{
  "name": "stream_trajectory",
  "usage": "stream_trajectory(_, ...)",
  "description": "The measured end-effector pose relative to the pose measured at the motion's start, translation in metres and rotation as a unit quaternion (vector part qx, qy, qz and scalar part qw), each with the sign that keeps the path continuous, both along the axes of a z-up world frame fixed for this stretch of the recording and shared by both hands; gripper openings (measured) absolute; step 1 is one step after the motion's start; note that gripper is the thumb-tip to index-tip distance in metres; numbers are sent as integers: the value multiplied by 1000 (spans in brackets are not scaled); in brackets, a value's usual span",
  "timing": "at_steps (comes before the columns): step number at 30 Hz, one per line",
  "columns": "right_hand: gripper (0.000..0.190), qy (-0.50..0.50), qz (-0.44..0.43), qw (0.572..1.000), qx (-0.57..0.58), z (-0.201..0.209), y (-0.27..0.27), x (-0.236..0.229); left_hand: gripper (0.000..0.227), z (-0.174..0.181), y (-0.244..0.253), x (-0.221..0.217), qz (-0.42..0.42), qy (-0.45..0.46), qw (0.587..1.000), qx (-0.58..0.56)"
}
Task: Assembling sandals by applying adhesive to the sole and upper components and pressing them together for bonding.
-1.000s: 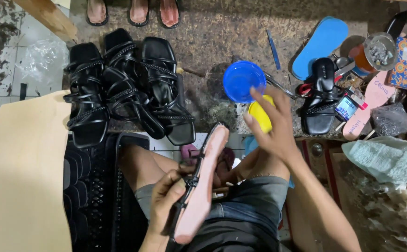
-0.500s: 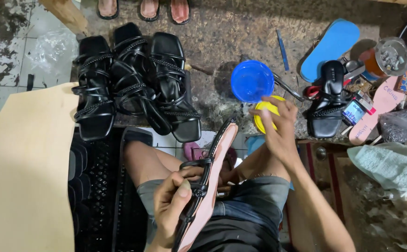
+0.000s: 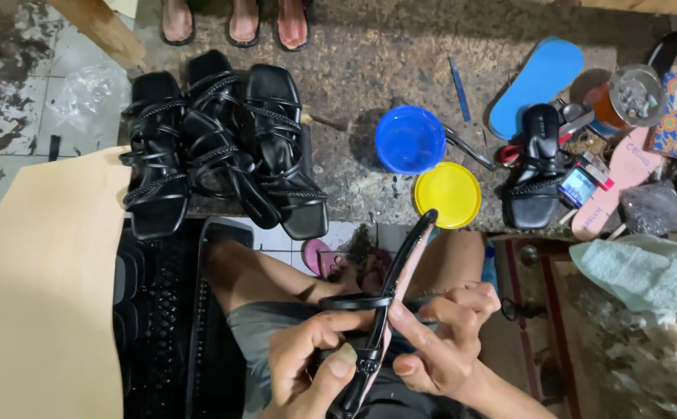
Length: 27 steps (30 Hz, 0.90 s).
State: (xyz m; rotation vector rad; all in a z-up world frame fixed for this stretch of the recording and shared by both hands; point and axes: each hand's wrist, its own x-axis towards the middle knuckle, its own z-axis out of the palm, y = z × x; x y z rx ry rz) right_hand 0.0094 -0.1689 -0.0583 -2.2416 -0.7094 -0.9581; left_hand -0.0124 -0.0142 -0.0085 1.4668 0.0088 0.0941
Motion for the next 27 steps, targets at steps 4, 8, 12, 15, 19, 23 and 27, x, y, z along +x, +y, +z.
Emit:
stream_trajectory(4, 44, 30, -7, 999, 19, 10, 2, -6, 28, -6, -2, 0, 8, -9, 1000, -2)
stream_trajectory(8, 44, 32, 9, 997, 68, 3, 2, -14, 34, -3, -1, -4, 6, 73, 997, -18)
stream_trajectory(12, 39, 76, 35, 995, 60, -1, -1, -8, 33, 0, -1, 2, -8, -36, 999, 6)
stream_trajectory(15, 38, 57, 34, 996, 63, 1, -1, -9, 33, -8, -1, 0, -26, -89, 995, 37)
stream_trajectory(19, 38, 40, 70, 993, 84, -2, 1, -6, 27, -4, 3, 5, -23, -15, 999, 23)
stream_trajectory(23, 25, 36, -37, 999, -10, -18, -21, 27, 23, -46, 6, 2, 2, 8, 995, -103)
stream_trajectory(27, 27, 148, -89, 984, -43, -44, -36, 111, 23, -46, 5, 5, 38, 13, 984, -173)
